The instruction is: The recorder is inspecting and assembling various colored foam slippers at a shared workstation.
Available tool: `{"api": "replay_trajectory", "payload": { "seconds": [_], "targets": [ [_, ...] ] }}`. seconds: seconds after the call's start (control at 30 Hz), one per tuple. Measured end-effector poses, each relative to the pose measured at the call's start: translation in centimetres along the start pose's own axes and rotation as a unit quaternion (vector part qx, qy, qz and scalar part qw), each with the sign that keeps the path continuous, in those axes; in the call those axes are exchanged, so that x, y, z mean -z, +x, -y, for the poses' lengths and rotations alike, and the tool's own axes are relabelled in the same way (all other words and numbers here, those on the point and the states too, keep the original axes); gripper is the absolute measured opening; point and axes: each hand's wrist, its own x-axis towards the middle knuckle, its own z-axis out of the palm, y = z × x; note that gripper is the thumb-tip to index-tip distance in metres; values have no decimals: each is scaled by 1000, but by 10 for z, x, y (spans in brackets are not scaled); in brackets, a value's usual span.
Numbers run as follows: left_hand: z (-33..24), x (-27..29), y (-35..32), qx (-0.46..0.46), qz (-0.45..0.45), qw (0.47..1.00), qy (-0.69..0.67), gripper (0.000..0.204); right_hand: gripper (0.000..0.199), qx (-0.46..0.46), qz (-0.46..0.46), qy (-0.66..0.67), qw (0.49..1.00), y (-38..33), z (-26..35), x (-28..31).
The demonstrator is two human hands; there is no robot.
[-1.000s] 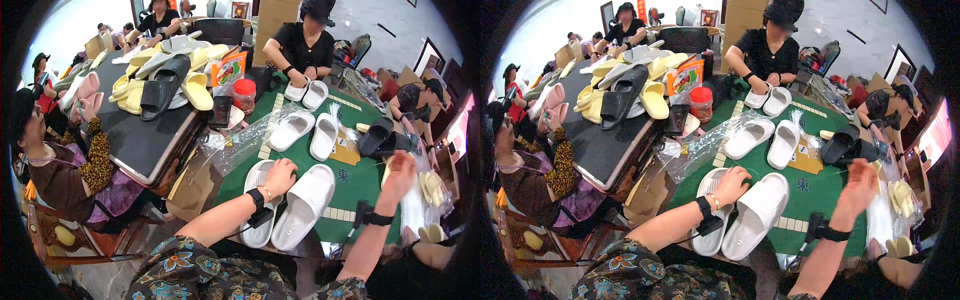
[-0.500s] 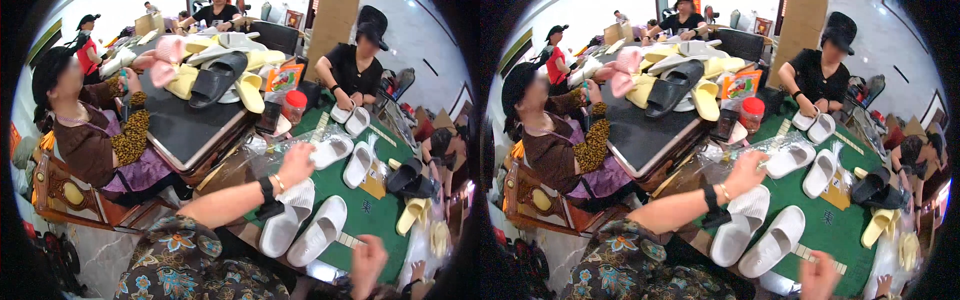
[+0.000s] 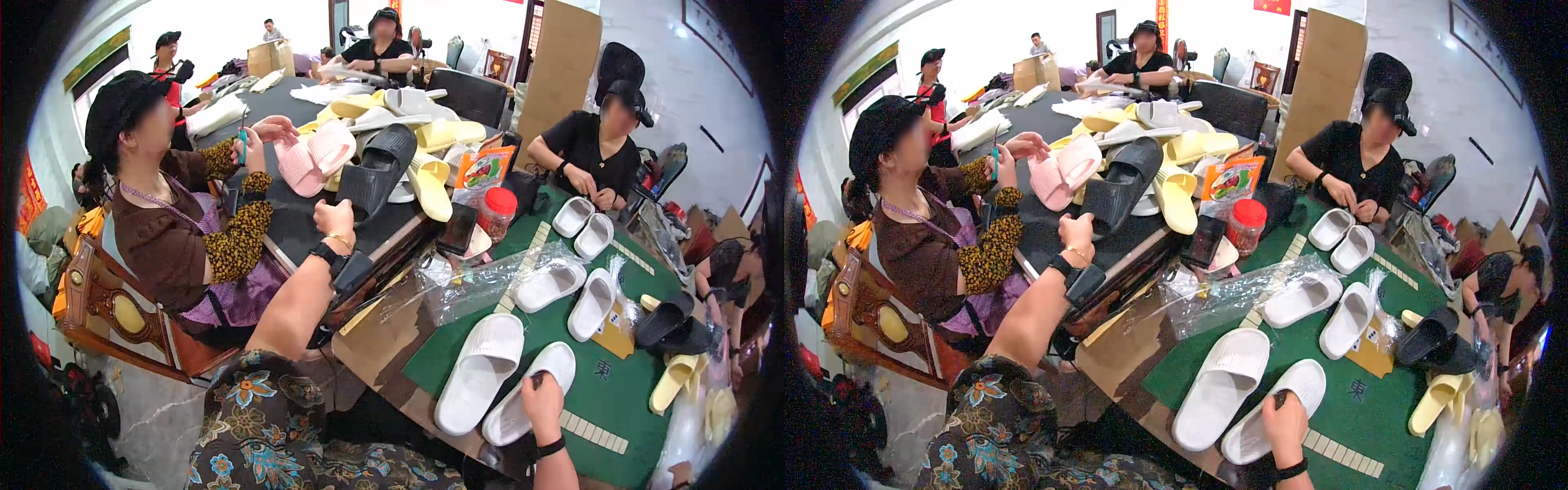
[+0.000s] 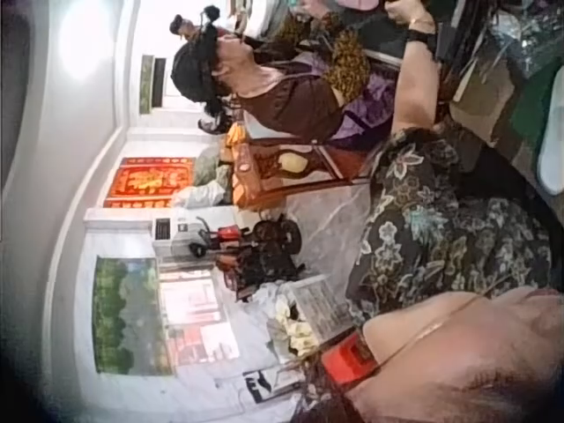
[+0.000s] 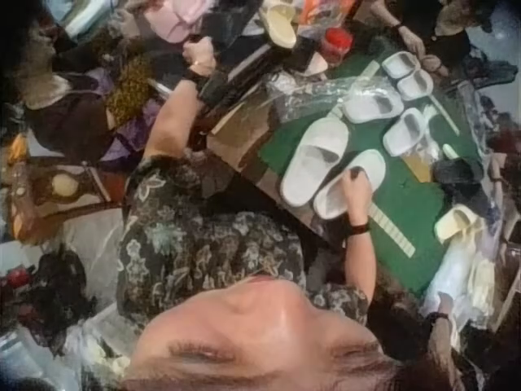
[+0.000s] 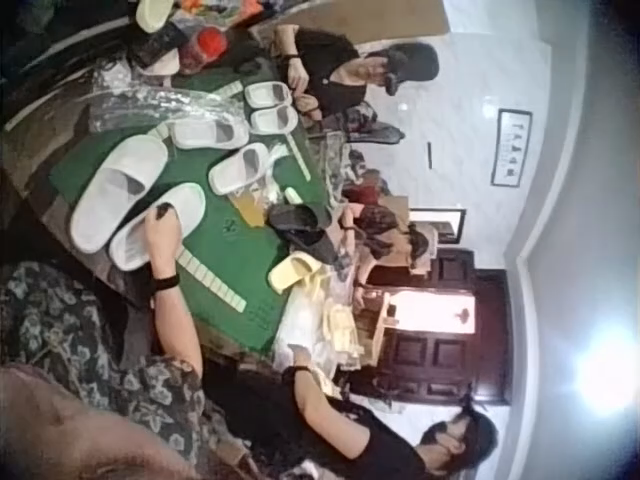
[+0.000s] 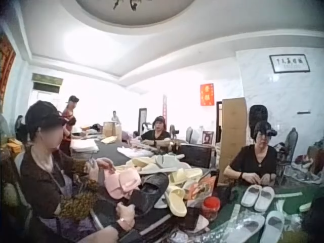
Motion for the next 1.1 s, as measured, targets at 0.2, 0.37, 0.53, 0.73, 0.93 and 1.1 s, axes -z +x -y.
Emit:
{"api": "replay_trajectory", "payload": {
  "seconds": [0.2,0.37,0.53,0.73,0.93,1.1],
  "targets": [
    [10,4,25,-124,200,972,-7,44,72,45,28,30,998,-8,8,5],
    [17,16,32,11,425,871,-246,22,58,21,45,17,999,13,24,-2],
    [32,17,32,-149,405,891,-145,29,39,-35,-29,87,995,19,5,-6],
    [34,13,39,-24,407,886,-222,19,35,-89,-183,74,976,8,-86,35],
    [24,35,10,90,458,799,-378,21,43,-192,-245,-13,950,20,-213,131],
    [11,67,-41,15,483,773,-412,26,43,-102,-212,114,965,-8,-180,127]
  ]
}}
